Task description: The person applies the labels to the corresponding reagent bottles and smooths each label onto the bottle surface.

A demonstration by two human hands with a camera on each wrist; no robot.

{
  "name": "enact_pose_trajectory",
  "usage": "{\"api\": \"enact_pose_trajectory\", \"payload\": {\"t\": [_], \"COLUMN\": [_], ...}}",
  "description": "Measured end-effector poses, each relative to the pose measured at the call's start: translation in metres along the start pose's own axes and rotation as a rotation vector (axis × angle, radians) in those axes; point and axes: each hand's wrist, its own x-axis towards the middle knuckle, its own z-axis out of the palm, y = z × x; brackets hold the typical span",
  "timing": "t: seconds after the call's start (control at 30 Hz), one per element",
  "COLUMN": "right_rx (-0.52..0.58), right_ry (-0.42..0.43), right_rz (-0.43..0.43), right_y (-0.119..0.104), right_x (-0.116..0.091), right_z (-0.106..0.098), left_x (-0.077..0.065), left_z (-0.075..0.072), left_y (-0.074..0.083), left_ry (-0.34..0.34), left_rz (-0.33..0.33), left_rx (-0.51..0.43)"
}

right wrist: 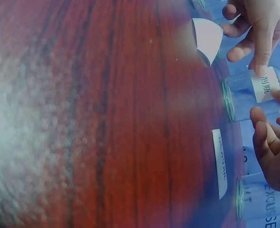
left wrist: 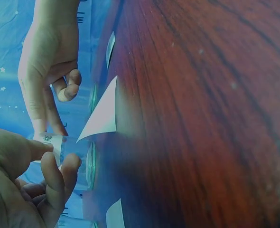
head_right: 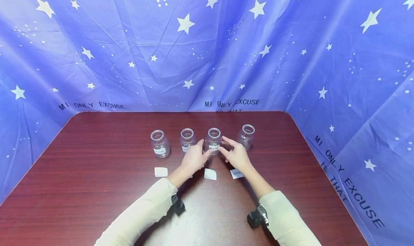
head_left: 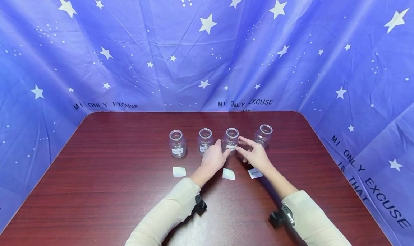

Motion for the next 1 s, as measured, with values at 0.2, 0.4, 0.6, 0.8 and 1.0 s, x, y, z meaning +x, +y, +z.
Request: {"api": "enact_pose_trajectory", "payload": {"t": [0.2,0.4,0.6,0.8,1.0], "right_rx": [0.002,0.015,-0.041,-0.070,-0.063], "right_ry": [-0.005,0.009,-0.024,-0.008,0.003], "right_rz": [0.005,0.017,0.030,0.034,0.033], "right_y": [0.0015,0.0061,0.0046,0.0028,0.0039], "right_x": [0.0019,0.0012,0.0009,0.0002,-0.0013], "right_z": [0.0009,-0.0010,0.0033,0.0059,0.0011], "left_x": [0.0022,0.0016,0.0024,0.0036,0.0025], "left_z": [-0.0004,-0.0013,0.0026,0.0062,0.0044], "left_y": [-0.0005,-0.0016,-0.0010,-0.0005,-0.0010], "left_ry": [0.002,0.011,-0.013,-0.009,0.012], "left_rz": [0.016,0.028,-0.006,-0.022,0.001], "left_rx": [-0.014,-0.003,-0.005,-0.003,0.009]}}
